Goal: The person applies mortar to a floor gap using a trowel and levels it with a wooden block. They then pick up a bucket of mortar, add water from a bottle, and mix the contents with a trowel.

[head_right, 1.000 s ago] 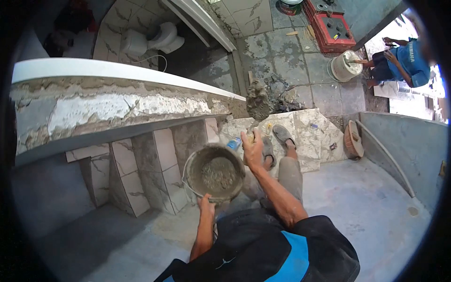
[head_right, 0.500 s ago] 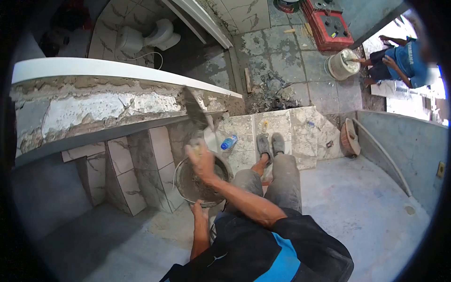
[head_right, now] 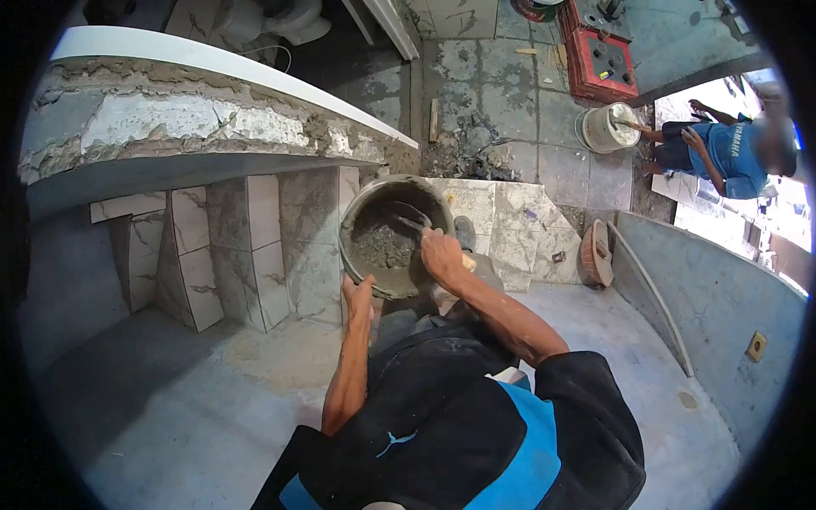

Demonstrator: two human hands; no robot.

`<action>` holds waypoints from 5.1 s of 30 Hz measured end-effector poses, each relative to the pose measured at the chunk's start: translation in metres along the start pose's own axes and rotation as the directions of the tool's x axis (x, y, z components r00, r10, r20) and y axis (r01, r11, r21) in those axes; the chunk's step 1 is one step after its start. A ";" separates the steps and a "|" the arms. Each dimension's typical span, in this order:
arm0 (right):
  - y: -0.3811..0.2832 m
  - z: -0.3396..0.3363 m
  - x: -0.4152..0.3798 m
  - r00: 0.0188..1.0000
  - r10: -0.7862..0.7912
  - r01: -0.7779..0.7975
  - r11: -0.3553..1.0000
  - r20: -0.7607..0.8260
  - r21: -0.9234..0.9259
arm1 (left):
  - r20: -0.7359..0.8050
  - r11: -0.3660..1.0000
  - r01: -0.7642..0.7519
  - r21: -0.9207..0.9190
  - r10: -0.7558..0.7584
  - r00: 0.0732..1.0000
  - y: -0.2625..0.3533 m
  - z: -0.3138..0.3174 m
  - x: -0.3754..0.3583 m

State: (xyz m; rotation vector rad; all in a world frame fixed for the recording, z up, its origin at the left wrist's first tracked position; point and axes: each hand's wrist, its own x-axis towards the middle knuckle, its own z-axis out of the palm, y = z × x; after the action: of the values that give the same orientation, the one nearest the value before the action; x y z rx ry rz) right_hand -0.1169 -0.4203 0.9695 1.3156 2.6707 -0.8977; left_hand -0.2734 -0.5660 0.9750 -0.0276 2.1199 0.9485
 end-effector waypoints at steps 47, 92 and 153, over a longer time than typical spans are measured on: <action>-0.038 0.067 -0.045 0.947 0.303 -0.245 0.896 -0.106 0.370 | 0.027 0.997 -0.081 -0.003 0.081 0.996 -0.048 -0.090 0.071; -0.181 0.066 0.125 0.761 0.631 -0.151 0.401 -0.152 0.903 | 0.050 0.998 0.044 0.049 -0.047 0.998 0.000 -0.106 0.080; -0.059 0.056 -0.034 0.891 0.447 -0.358 0.798 -0.078 0.485 | 0.052 0.981 -0.079 0.177 0.071 0.996 -0.002 -0.081 0.070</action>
State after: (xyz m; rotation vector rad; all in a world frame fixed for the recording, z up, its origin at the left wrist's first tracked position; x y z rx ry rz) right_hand -0.1508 -0.5014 0.9605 2.0671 2.2009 -1.4533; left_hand -0.3742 -0.5990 0.9589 0.1649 2.1687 0.7904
